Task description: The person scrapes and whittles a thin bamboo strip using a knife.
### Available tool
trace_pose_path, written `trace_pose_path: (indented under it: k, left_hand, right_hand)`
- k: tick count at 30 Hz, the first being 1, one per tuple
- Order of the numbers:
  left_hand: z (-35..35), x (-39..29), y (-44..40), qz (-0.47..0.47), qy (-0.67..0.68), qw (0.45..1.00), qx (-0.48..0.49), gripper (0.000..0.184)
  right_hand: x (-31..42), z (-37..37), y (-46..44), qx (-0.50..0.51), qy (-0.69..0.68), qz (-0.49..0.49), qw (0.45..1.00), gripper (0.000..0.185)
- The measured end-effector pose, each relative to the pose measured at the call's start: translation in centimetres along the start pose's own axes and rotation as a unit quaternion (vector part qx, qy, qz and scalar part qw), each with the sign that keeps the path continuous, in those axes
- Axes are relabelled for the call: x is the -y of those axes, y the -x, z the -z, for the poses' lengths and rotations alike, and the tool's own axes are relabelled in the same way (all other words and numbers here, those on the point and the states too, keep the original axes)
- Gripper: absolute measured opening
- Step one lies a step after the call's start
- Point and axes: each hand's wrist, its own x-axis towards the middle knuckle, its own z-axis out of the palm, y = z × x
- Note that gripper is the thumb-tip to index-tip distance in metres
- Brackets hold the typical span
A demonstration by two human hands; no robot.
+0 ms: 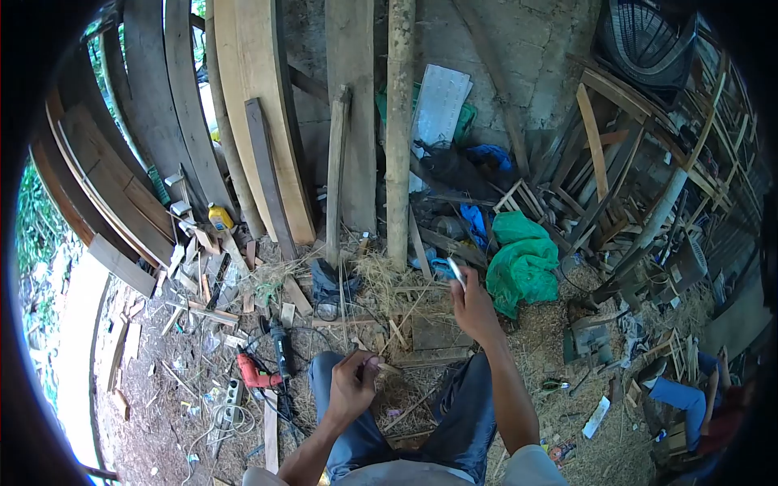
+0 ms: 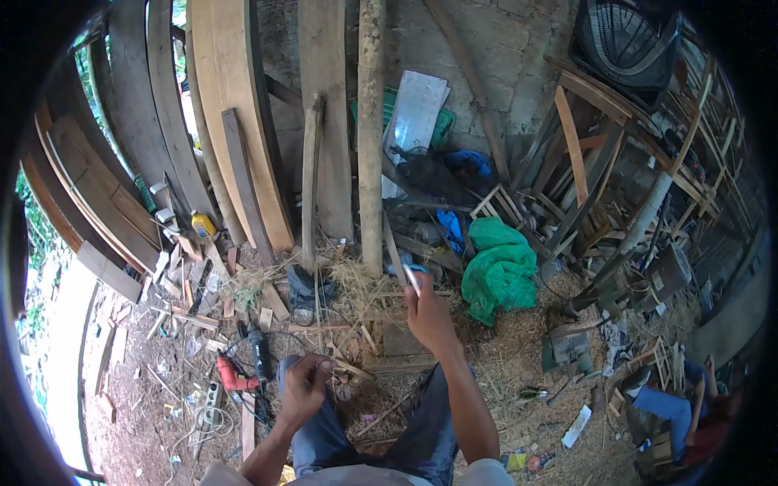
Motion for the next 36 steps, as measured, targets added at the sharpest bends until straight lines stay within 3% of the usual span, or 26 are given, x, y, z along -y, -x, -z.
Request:
trace_pose_path:
  k: [1, 4, 11, 13, 14, 16, 23, 26, 28, 31, 35, 36]
  left_hand:
    - [-0.1, 0.0, -0.1, -0.005, 0.021, 1.000, -0.010, 0.006]
    - [-0.4, 1.9, -0.1, 0.031, 0.068, 0.997, 0.005, 0.007]
    - [-0.6, 2.4, -0.3, 0.019, 0.078, 0.997, -0.018, 0.008]
    - [-0.1, 1.5, -0.5, 0.047, 0.051, 0.997, 0.033, 0.015]
    - [-0.1, 1.6, -0.6, 0.049, 0.052, 0.997, 0.033, 0.015]
    - [-0.2, 1.8, -0.9, 0.050, 0.094, 0.993, 0.052, 0.015]
    - [-1.6, 1.8, -4.4, 0.021, 0.217, 0.975, 0.046, 0.013]
    - [-2.5, 1.0, -7.0, -0.015, 0.168, 0.985, -0.019, 0.011]
    - [-3.1, 0.2, -7.6, -0.042, 0.228, 0.971, -0.054, 0.010]
    - [-3.6, -0.2, -7.3, -0.051, 0.243, 0.968, -0.030, 0.012]
    - [-3.4, 0.3, -5.8, -0.103, 0.216, 0.971, 0.000, 0.015]
    - [-2.7, 0.1, -5.3, -0.080, 0.273, 0.957, 0.057, 0.018]
  right_hand:
    - [-0.6, -0.4, 0.0, -0.038, -0.032, 0.038, 0.998, 0.020]
    - [-0.8, 0.2, 0.1, -0.014, -0.095, 0.113, 0.989, 0.021]
    - [2.1, 1.1, 1.0, -0.020, -0.304, 0.095, 0.948, 0.026]
    - [3.2, 1.6, 1.6, 0.109, -0.403, -0.015, 0.908, 0.026]
    - [3.6, 1.6, 1.8, 0.110, -0.403, -0.016, 0.909, 0.026]
    - [4.4, 1.7, 2.1, 0.190, -0.498, -0.095, 0.841, 0.027]
    - [6.6, 2.7, 3.0, 0.175, -0.509, -0.044, 0.842, 0.034]
    - [6.4, 2.5, 3.1, 0.141, -0.454, -0.051, 0.879, 0.036]
    - [5.3, 0.8, 3.4, 0.109, -0.345, -0.075, 0.929, 0.032]
    - [4.8, -0.3, 4.1, 0.106, -0.299, -0.032, 0.948, 0.025]
    - [4.7, 0.9, 3.5, 0.095, -0.321, -0.047, 0.941, 0.022]
    - [4.8, 1.7, 3.4, 0.128, -0.315, -0.057, 0.939, 0.020]
